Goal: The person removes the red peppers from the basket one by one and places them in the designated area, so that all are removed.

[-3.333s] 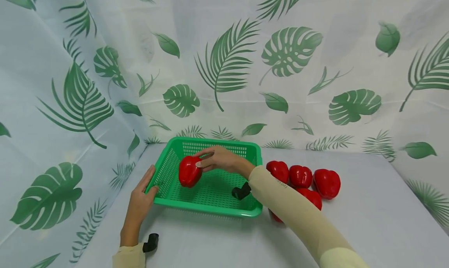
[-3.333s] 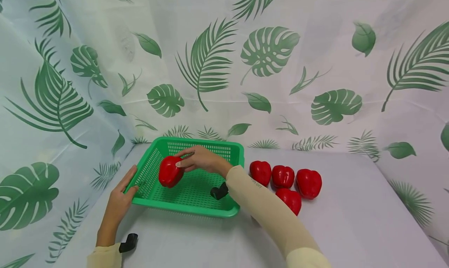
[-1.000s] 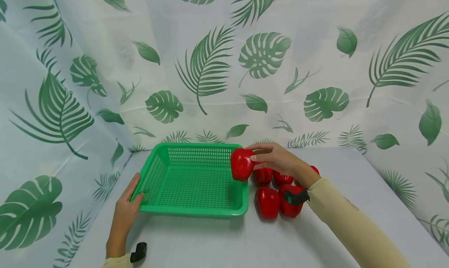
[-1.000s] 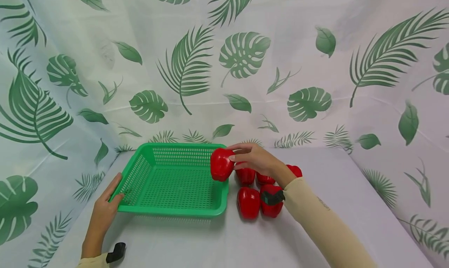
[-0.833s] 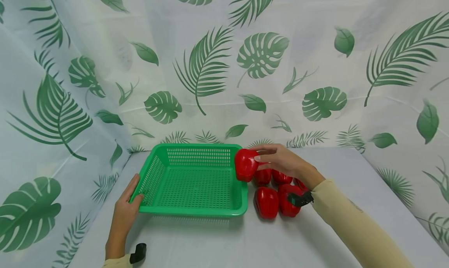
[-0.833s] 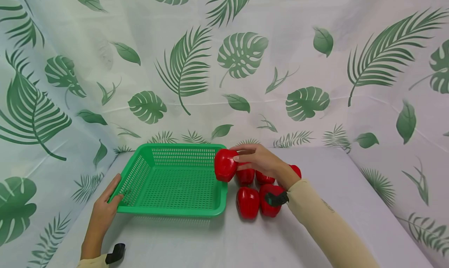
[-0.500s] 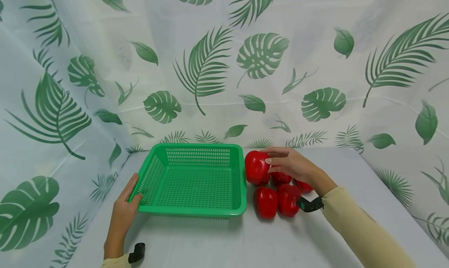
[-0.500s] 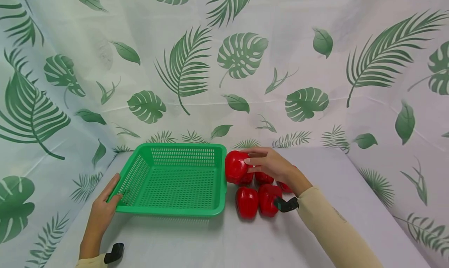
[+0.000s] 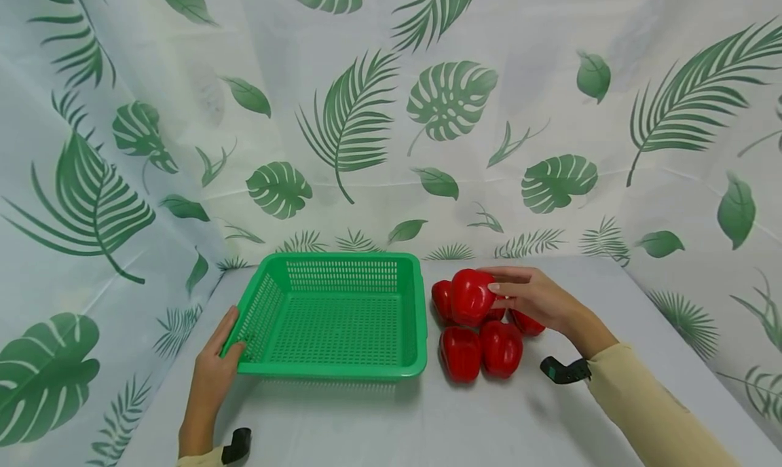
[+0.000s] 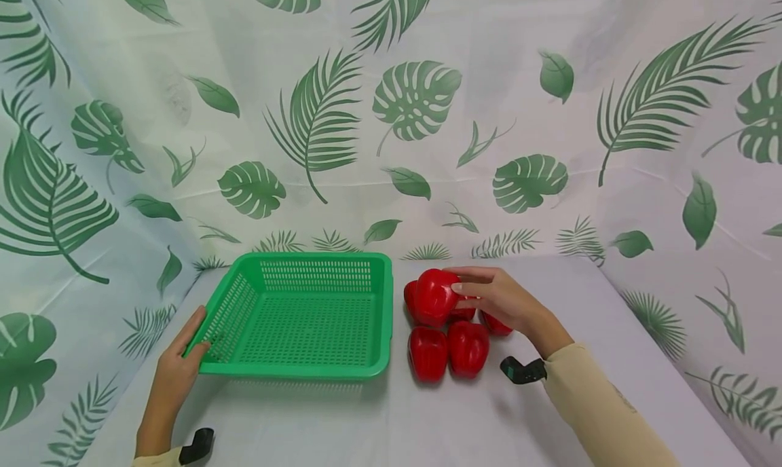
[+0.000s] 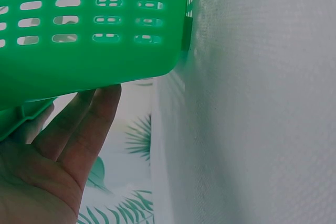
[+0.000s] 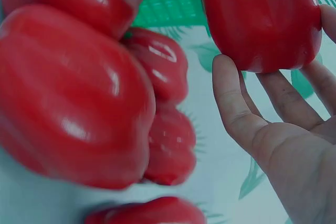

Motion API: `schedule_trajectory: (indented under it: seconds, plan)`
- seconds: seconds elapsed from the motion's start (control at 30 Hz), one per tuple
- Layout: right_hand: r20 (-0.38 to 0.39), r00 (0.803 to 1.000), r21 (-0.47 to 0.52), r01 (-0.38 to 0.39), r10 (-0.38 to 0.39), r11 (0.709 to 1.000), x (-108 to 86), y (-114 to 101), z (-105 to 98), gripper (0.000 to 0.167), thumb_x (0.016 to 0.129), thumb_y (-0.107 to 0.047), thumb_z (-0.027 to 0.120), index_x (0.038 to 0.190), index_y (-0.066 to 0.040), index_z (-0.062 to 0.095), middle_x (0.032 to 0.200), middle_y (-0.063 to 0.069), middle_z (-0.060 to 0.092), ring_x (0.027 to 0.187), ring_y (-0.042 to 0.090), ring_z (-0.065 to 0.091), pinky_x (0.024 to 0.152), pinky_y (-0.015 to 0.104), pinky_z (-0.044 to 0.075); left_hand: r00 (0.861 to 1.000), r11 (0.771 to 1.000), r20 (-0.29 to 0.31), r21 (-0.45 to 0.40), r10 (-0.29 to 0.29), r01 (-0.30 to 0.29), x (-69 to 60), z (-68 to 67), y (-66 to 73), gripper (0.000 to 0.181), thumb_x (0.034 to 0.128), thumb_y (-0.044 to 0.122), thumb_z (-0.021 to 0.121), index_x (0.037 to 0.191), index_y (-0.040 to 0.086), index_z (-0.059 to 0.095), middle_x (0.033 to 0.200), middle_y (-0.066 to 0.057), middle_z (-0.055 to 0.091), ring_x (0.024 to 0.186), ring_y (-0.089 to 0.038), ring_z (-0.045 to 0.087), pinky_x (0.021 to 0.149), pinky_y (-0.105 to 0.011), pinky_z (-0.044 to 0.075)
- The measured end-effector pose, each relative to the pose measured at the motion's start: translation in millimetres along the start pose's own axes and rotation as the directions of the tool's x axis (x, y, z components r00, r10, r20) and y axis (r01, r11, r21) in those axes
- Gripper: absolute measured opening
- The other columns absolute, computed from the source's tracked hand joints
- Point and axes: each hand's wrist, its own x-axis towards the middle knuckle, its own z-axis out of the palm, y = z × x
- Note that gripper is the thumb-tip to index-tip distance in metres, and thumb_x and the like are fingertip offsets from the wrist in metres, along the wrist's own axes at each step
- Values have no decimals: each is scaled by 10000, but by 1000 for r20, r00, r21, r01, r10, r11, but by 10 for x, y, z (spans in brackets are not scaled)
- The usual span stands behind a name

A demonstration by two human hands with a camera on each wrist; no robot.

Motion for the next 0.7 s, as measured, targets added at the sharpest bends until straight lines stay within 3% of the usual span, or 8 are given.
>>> schedule_trajectory:
  seconds: [0.2, 0.5, 0.7]
  plan:
    - [-35, 999, -26, -10, 9, 1000, -179, 46, -142, 537, 1058, -97, 612, 1559, 55, 492, 1361, 4, 699, 1224, 235, 671, 1003, 483, 570, 1000, 1000, -7, 16, 21, -21, -17, -5, -4, 618, 1116, 166, 513, 1695, 85, 310, 1750, -92, 262, 1606, -338, 211, 1271, -515, 194]
    - [-66, 998, -41, -22, 20, 999, -435, 72, -340, 488, 1065, -91, 599, 1545, -12, 557, 1366, -35, 701, 1211, 218, 683, 986, 443, 583, 1000, 1000, 9, 15, 8, -8, -39, -21, -21, 617, 1128, 194, 507, 1705, 142, 297, 1752, -70, 253, 1607, -316, 205, 1273, -487, 196]
    - [-73, 997, -55, 6, -10, 998, -592, 106, -462, 455, 1069, -67, 578, 1523, -56, 599, 1371, -59, 699, 1200, 201, 687, 944, 398, 601, 999, 999, 6, -3, 35, -35, -35, -13, -9, 614, 1127, 182, 501, 1704, 137, 297, 1752, -71, 254, 1608, -311, 201, 1277, -410, 185]
